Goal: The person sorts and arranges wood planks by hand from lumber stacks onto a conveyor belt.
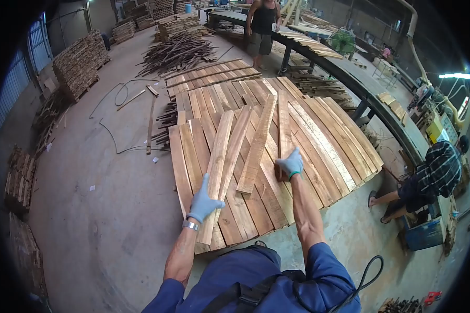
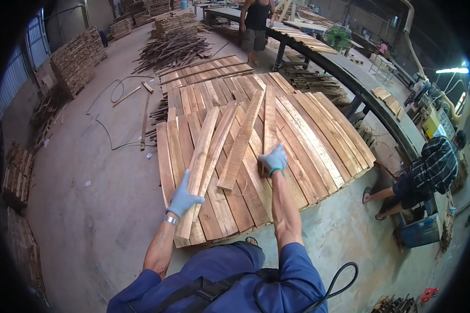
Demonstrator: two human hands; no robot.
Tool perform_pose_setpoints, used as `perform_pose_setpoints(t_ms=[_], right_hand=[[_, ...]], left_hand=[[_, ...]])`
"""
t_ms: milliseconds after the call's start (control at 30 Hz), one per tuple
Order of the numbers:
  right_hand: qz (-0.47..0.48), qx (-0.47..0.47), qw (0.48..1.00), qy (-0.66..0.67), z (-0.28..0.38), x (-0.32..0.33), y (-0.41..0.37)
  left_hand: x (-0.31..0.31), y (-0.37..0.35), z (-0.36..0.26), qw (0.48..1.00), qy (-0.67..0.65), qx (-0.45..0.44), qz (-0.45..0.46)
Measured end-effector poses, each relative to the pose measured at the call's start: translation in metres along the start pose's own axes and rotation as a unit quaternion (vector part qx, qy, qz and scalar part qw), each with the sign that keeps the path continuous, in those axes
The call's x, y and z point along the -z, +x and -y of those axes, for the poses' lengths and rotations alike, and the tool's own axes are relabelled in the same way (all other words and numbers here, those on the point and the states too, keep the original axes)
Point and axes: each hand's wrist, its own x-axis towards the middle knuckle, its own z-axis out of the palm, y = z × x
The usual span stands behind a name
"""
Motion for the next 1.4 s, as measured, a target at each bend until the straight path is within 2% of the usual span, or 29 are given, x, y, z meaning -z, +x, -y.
perform_pose_setpoints(t_ms=[33,67,100,133,167,233,300,333,367,433,567,633,733,767,800,900,967,1033,1100,1167,1200,1233,1300,1333,1367,1400], right_hand=[[0.094,-0.038,0.962,0.254,-0.001,-0.01,0.012],[0.142,-0.023,0.914,0.38,-0.008,-0.016,0.021],[0.187,-0.007,0.847,0.498,0.009,0.005,0.008],[0.135,0.037,0.872,0.47,0.03,0.018,-0.021],[0.119,0.047,0.879,0.46,0.035,-0.002,-0.03],[0.021,0.109,0.926,0.361,0.055,-0.005,-0.074],[-0.062,0.117,0.965,0.225,0.06,-0.04,-0.081],[0.004,0.09,0.982,0.166,0.076,-0.025,-0.09],[-0.027,0.098,0.989,0.106,0.085,-0.032,-0.093],[0.064,0.082,0.995,-0.002,0.105,-0.029,-0.093],[0.093,0.109,0.983,-0.118,0.11,-0.056,-0.082],[0.095,0.069,0.976,-0.183,0.124,-0.019,-0.103],[0.142,0.023,0.985,-0.1,0.107,-0.014,-0.09],[0.164,0.047,0.981,-0.09,0.098,-0.02,-0.077],[0.153,0.074,0.982,-0.084,0.092,-0.024,-0.072],[0.146,0.124,0.981,-0.03,0.076,-0.008,-0.078],[0.136,0.17,0.976,0.008,0.053,-0.008,-0.095],[0.162,0.17,0.972,0.004,0.053,0.015,-0.139],[0.196,0.175,0.963,0.06,0.045,0.028,-0.171],[0.253,0.158,0.951,0.077,0.043,0.037,-0.204],[0.263,0.161,0.95,0.052,0.045,0.041,-0.221],[0.273,0.163,0.948,0.029,0.049,0.045,-0.237],[0.294,0.194,0.935,-0.03,0.057,0.057,-0.257],[0.292,0.202,0.934,-0.03,0.062,0.062,-0.263],[0.291,0.212,0.932,-0.032,0.065,0.064,-0.267],[0.277,0.233,0.93,-0.056,0.063,0.064,-0.27]], left_hand=[[0.001,0.001,0.012,0.994,-0.105,-0.014,0.001],[-0.002,0.006,0.022,0.977,-0.213,-0.03,0.002],[-0.006,0.009,0.026,0.946,-0.32,-0.046,0.003],[-0.008,-0.002,0.01,0.935,-0.353,-0.041,-0.005],[-0.013,-0.01,0.0,0.931,-0.363,-0.04,-0.017],[-0.027,-0.02,-0.016,0.923,-0.38,-0.042,-0.037],[-0.049,-0.013,-0.003,0.935,-0.346,-0.046,-0.063],[-0.055,-0.011,0.004,0.94,-0.33,-0.051,-0.065],[-0.059,-0.008,0.01,0.946,-0.313,-0.058,-0.068],[-0.056,-0.012,0.002,0.944,-0.315,-0.054,-0.077],[-0.067,-0.014,0.02,0.945,-0.288,-0.077,-0.136],[-0.071,-0.025,0.02,0.945,-0.283,-0.053,-0.156],[-0.077,-0.045,0.014,0.934,-0.313,-0.026,-0.171],[-0.077,-0.049,0.011,0.93,-0.325,-0.012,-0.172],[-0.08,-0.049,0.017,0.94,-0.266,-0.037,-0.21],[-0.065,-0.055,0.008,0.965,-0.163,0.021,-0.206],[-0.054,-0.056,-0.006,0.978,-0.123,0.075,-0.15],[-0.037,-0.062,-0.032,0.984,-0.056,0.149,-0.076],[-0.059,-0.054,0.002,0.989,-0.034,-0.012,-0.146],[-0.065,-0.047,0.039,0.963,-0.051,-0.188,-0.185],[-0.038,-0.059,0.03,0.971,-0.159,-0.112,-0.139],[-0.012,-0.071,0.021,0.958,-0.264,-0.027,-0.109],[0.007,-0.065,0.051,0.919,-0.236,-0.02,-0.316],[0.025,-0.068,0.055,0.931,-0.069,0.019,-0.359],[0.03,-0.059,0.076,0.933,-0.015,0.084,-0.35],[0.03,-0.046,0.106,0.942,-0.194,0.084,-0.261]])
